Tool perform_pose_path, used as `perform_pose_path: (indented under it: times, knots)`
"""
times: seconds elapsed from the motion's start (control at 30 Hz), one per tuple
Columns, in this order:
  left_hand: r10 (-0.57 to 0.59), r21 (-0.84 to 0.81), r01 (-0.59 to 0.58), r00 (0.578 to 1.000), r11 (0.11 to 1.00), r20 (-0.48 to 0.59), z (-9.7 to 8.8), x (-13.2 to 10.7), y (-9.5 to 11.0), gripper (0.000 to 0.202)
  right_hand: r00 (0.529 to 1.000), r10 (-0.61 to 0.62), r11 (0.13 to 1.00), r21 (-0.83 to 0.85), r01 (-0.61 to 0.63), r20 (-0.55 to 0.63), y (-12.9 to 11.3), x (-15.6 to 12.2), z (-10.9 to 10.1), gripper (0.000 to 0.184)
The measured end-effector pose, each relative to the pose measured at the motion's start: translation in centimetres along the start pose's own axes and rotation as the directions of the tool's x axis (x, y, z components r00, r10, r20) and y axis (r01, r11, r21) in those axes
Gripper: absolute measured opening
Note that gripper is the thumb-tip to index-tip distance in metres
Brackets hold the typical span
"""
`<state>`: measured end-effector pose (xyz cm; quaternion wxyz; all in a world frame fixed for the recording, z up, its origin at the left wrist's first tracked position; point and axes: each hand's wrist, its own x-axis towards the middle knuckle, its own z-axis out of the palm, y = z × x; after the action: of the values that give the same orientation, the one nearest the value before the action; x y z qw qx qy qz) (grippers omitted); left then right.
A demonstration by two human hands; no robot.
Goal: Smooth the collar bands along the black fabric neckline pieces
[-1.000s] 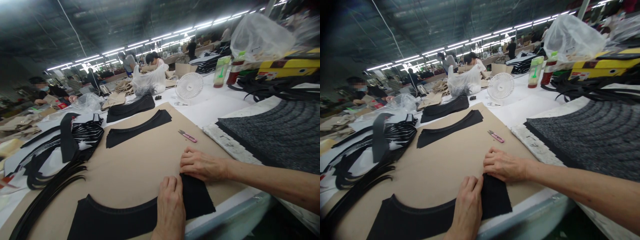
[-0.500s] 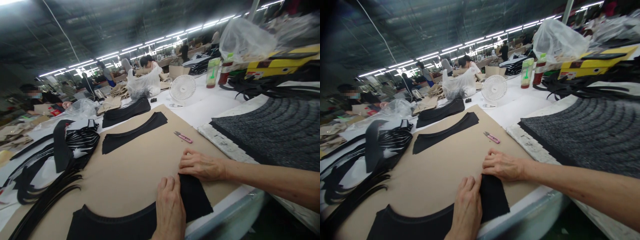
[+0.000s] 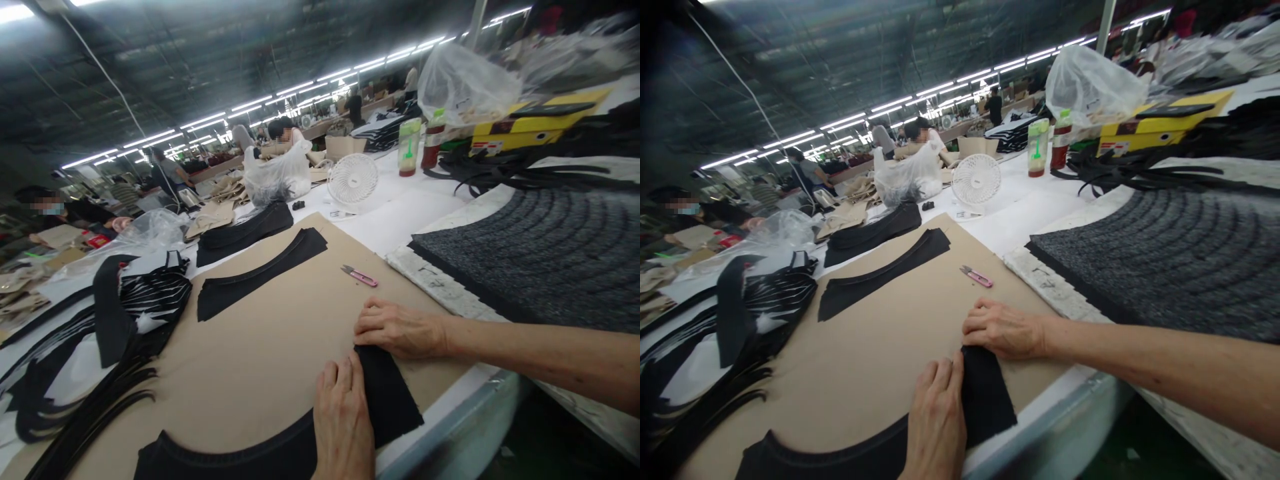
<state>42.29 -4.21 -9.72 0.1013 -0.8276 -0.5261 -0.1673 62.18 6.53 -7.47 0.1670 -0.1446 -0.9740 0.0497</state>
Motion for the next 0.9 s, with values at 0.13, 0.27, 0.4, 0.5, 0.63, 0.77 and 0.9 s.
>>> perform_pose_path:
  times: [0.13, 0.27, 0.4, 0.5, 0.63, 0.77, 0.9]
  knots:
    - [0.007, 0.010, -0.007, 1.000, 1.000, -0.012, -0.1, 0.1, 0.1, 0.053, 0.999, 0.033, 0.999, 0.021, -0.033, 0.015, -0.2, 0.0, -0.5, 0.035]
    - [0.018, 0.028, -0.017, 0.999, 0.999, -0.032, -0.2, 0.2, 0.1, 0.054, 0.997, 0.053, 0.998, 0.029, -0.054, 0.055, -0.7, 0.2, -1.2, 0.043]
    - [0.018, 0.032, -0.016, 0.999, 0.999, -0.048, -0.1, 0.2, 0.1, 0.053, 0.994, 0.077, 0.997, 0.010, -0.078, 0.076, -2.0, 0.3, -1.4, 0.044]
    - [0.018, 0.030, -0.016, 0.997, 0.999, -0.079, 0.4, 0.0, 0.2, 0.054, 0.987, 0.151, 0.989, -0.013, -0.150, 0.051, -3.1, 0.2, -1.1, 0.041]
    - [-0.022, 0.024, 0.025, 0.994, 0.999, -0.106, 1.2, -0.4, 0.3, 0.057, 0.974, 0.227, 0.973, -0.051, -0.226, 0.018, -4.1, 0.0, -0.7, 0.038]
    - [-0.033, 0.021, 0.035, 0.995, 0.999, -0.096, 1.6, -0.5, 0.3, 0.057, 0.963, 0.271, 0.962, -0.050, -0.270, 0.011, -4.3, -0.5, -0.5, 0.048]
    - [-0.020, 0.028, 0.022, 0.997, 0.999, -0.080, 1.6, -0.5, 0.2, 0.057, 0.952, 0.305, 0.951, -0.052, -0.304, 0.007, -4.0, -1.2, -0.4, 0.050]
